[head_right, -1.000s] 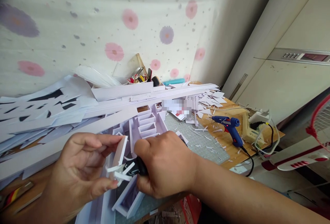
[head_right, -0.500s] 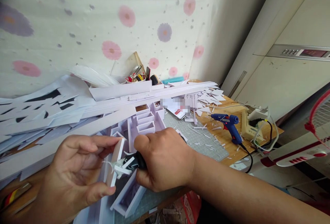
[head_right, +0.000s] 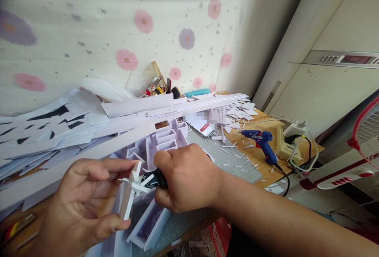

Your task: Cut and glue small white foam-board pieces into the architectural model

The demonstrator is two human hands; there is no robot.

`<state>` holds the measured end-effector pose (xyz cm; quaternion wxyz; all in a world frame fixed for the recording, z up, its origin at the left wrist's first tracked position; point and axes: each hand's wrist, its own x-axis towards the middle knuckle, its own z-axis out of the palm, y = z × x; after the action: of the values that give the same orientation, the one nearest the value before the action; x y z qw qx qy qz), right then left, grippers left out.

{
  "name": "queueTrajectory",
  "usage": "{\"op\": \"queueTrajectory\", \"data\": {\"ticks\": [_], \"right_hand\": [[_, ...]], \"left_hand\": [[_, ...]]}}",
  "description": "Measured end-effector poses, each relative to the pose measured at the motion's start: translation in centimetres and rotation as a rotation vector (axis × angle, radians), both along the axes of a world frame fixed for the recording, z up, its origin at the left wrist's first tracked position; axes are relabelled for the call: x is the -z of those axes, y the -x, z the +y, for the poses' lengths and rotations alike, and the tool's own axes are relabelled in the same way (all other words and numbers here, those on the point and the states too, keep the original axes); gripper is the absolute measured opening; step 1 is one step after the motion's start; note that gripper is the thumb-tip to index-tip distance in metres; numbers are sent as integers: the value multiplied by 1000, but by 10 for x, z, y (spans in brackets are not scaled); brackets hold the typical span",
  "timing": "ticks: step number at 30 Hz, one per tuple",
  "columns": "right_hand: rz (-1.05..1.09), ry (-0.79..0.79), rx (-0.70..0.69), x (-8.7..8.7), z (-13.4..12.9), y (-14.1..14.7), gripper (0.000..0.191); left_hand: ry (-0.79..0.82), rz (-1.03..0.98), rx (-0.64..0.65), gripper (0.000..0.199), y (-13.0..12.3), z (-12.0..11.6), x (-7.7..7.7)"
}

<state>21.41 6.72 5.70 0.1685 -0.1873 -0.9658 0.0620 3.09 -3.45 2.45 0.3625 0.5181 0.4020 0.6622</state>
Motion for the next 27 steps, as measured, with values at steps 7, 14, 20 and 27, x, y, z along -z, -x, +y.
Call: {"op": "queueTrajectory", "data": {"ticks": [7,14,20,27], "right_hand": [[-53,44,80,-4,5,0,24],[-124,65,349,-18,19,-11,20],[-301,73,538,-12,42,-60,11],[-422,146,500,10,55,-91,6]], "left_hand": [[-38,55,14,53,2,1,1],[-58,248,-46,49,10,9,10],[-31,500,-202,40,21,18,18],[-4,599,-265,39,23,18,24]]}}
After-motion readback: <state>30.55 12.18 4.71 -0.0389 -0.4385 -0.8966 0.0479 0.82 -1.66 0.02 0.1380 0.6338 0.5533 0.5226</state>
